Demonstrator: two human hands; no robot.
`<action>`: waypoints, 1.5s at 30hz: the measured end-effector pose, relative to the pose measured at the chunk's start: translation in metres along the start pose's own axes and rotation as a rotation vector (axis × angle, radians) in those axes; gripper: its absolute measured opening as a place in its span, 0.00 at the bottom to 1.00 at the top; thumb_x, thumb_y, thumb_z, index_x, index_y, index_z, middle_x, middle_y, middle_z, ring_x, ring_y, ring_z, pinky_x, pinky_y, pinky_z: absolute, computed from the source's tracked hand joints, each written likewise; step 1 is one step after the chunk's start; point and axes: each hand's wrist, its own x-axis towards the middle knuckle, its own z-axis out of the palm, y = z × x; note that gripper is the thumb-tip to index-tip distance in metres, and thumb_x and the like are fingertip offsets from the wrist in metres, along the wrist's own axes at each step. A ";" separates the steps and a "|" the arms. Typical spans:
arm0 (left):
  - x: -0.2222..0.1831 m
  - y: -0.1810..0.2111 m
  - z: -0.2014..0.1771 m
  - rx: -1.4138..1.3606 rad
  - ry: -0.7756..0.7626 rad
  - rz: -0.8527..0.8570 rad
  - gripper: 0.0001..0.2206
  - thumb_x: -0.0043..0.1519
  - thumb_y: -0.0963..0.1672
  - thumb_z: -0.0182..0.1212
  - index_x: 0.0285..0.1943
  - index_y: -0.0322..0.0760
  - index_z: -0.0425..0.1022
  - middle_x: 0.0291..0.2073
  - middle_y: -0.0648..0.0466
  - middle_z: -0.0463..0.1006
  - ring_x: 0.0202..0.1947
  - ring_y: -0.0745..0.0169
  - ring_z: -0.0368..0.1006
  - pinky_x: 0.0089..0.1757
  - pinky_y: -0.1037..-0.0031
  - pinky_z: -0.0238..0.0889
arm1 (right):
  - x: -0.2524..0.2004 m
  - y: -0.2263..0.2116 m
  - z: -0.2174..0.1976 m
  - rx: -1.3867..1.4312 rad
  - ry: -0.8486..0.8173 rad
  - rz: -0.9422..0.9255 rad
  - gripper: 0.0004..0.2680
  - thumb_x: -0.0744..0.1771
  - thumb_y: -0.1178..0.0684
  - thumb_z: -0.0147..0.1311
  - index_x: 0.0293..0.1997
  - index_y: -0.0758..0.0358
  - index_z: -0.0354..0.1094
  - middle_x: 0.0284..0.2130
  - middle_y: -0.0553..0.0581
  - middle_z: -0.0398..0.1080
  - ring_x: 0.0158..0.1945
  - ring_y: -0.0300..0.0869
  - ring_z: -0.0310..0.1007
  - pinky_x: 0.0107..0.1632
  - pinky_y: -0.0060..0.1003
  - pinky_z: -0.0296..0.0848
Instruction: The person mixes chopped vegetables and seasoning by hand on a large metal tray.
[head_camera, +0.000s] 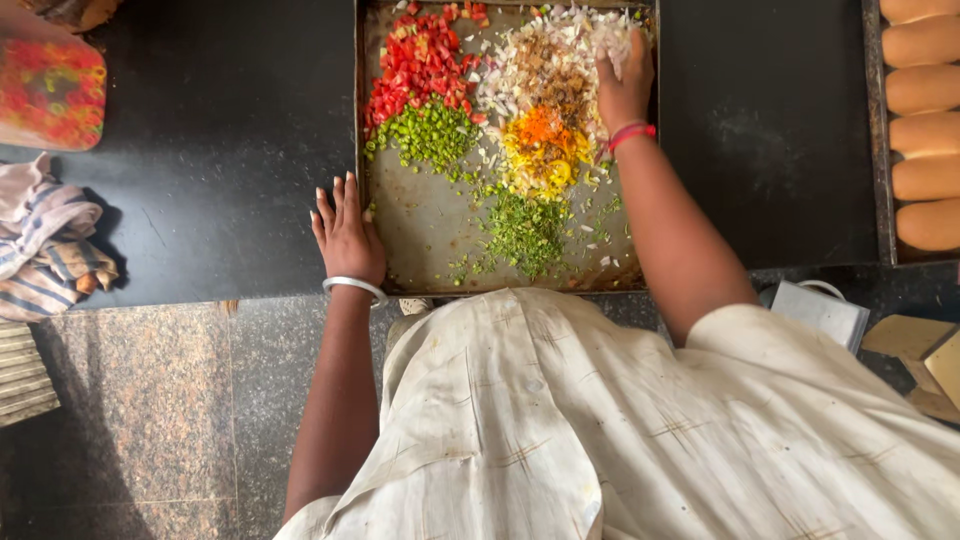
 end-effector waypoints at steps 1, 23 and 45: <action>0.001 0.001 0.001 -0.002 -0.005 0.002 0.28 0.69 0.42 0.47 0.82 0.41 0.49 0.78 0.46 0.54 0.79 0.36 0.39 0.70 0.46 0.29 | 0.002 0.005 0.001 -0.004 0.001 0.004 0.26 0.73 0.44 0.56 0.78 0.60 0.45 0.77 0.65 0.49 0.80 0.56 0.48 0.80 0.49 0.50; 0.018 0.005 -0.008 0.002 0.030 -0.023 0.25 0.69 0.43 0.47 0.78 0.45 0.57 0.77 0.48 0.55 0.79 0.39 0.39 0.70 0.47 0.27 | 0.051 0.017 0.021 -0.083 0.088 -0.124 0.23 0.76 0.40 0.44 0.74 0.71 0.50 0.71 0.72 0.52 0.74 0.63 0.50 0.72 0.51 0.55; 0.023 -0.004 0.004 -0.045 0.105 -0.040 0.19 0.70 0.45 0.50 0.72 0.41 0.67 0.75 0.51 0.60 0.78 0.42 0.44 0.70 0.48 0.30 | 0.087 -0.016 0.037 -0.037 -0.214 0.012 0.30 0.74 0.30 0.32 0.82 0.60 0.31 0.79 0.70 0.30 0.81 0.63 0.24 0.79 0.53 0.28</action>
